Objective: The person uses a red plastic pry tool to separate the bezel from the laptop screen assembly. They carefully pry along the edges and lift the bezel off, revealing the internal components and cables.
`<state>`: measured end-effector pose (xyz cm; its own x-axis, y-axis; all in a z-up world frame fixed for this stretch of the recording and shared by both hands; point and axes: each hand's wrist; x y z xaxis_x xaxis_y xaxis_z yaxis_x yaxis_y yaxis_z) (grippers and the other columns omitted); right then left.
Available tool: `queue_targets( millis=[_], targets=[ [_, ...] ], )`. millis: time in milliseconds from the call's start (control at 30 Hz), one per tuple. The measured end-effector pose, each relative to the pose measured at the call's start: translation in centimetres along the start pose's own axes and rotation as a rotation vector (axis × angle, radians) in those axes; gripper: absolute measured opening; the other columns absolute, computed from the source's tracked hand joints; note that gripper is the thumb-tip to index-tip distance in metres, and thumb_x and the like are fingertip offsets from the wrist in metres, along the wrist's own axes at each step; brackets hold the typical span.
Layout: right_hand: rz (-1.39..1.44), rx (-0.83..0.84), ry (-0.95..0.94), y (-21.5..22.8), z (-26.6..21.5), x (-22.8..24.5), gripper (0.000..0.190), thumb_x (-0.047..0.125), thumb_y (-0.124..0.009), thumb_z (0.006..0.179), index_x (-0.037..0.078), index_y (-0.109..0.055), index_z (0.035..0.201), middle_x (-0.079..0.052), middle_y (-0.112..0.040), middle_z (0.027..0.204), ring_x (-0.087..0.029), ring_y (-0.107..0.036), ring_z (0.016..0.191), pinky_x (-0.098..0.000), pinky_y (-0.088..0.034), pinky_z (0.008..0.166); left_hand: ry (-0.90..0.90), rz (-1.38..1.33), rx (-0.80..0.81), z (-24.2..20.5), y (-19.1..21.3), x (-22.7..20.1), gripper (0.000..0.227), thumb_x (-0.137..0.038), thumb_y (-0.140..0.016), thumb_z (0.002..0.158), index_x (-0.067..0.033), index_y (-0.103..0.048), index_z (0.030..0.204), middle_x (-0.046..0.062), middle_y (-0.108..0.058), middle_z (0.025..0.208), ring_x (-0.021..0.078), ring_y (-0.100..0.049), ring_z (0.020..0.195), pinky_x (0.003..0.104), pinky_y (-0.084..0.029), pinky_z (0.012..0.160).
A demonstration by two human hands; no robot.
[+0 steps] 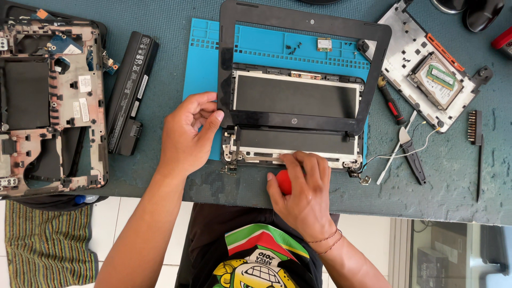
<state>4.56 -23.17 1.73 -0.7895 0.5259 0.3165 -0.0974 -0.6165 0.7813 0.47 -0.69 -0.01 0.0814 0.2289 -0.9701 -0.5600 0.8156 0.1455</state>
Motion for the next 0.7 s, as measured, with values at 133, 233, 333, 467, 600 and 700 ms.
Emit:
queue_targets(
  millis=[133, 233, 333, 467, 600, 700],
  targets=[
    [0.065, 0.037, -0.045, -0.1, 0.2, -0.5, 0.025, 0.019, -0.069, 0.077, 0.005, -0.065, 0.098, -0.007, -0.052, 0.089, -0.029, -0.055, 0.084, -0.0392, -0.045, 0.073, 0.005, -0.008, 0.004, 0.0, 0.0, 0.1, 0.028, -0.002, -0.063, 0.09, 0.005, -0.058, 0.116, 0.017, -0.065, 0.09, 0.0171, -0.062, 0.075, 0.029, -0.056, 0.071],
    [0.06, 0.031, -0.03, 0.4, 0.1, -0.5, 0.024, 0.02, -0.07, 0.079, 0.005, -0.066, 0.097, -0.008, -0.053, 0.091, -0.028, -0.056, 0.086, -0.0374, -0.045, 0.076, 0.002, -0.008, 0.003, 0.0, 0.1, 0.2, 0.028, -0.002, -0.063, 0.09, 0.0049, -0.058, 0.116, 0.017, -0.066, 0.091, 0.0174, -0.063, 0.074, 0.029, -0.056, 0.07],
    [0.161, -0.013, 0.038, 1.3, 0.2, -0.9, 0.02, 0.013, -0.071, 0.079, -0.001, -0.069, 0.094, -0.011, -0.057, 0.092, -0.032, -0.06, 0.089, -0.0387, -0.051, 0.077, 0.018, -0.016, 0.014, 0.1, 0.1, 0.1, 0.028, -0.002, -0.062, 0.09, 0.005, -0.058, 0.117, 0.017, -0.065, 0.091, 0.0172, -0.063, 0.075, 0.029, -0.056, 0.07],
    [0.269, -0.102, 0.039, 3.4, 0.5, -2.6, 0.012, 0.01, -0.073, 0.076, 0.0, -0.072, 0.083, -0.01, -0.064, 0.086, -0.031, -0.065, 0.081, -0.037, -0.054, 0.07, 0.019, -0.02, 0.007, 0.1, 0.1, 0.1, 0.028, -0.001, -0.063, 0.09, 0.0056, -0.058, 0.117, 0.018, -0.065, 0.091, 0.019, -0.064, 0.075, 0.03, -0.057, 0.069],
    [0.151, -0.335, -0.002, 8.5, 2.1, -7.1, 0.014, 0.007, -0.078, 0.082, -0.005, -0.072, 0.083, -0.014, -0.065, 0.08, -0.03, -0.061, 0.075, -0.0405, -0.05, 0.078, 0.018, -0.05, -0.005, 0.2, 0.2, 0.7, 0.028, 0.0, -0.064, 0.089, 0.0055, -0.058, 0.116, 0.019, -0.064, 0.092, 0.0194, -0.065, 0.076, 0.031, -0.057, 0.069],
    [0.294, -0.259, -0.342, 10.2, 4.3, -11.5, 0.013, -0.01, -0.069, 0.095, -0.011, -0.067, 0.108, -0.021, -0.06, 0.097, -0.03, -0.062, 0.088, -0.0387, -0.057, 0.08, 0.004, -0.082, -0.029, 0.1, 0.0, 0.6, 0.028, 0.001, -0.065, 0.088, 0.0069, -0.059, 0.115, 0.019, -0.063, 0.091, 0.0195, -0.065, 0.076, 0.032, -0.059, 0.068]
  ],
)
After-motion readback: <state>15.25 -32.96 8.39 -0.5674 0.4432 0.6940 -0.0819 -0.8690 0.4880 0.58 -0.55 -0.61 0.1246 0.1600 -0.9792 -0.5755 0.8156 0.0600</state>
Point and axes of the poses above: each hand's wrist, its own z-axis towards the middle knuckle, its own y-axis out of the back of the hand, x = y × z
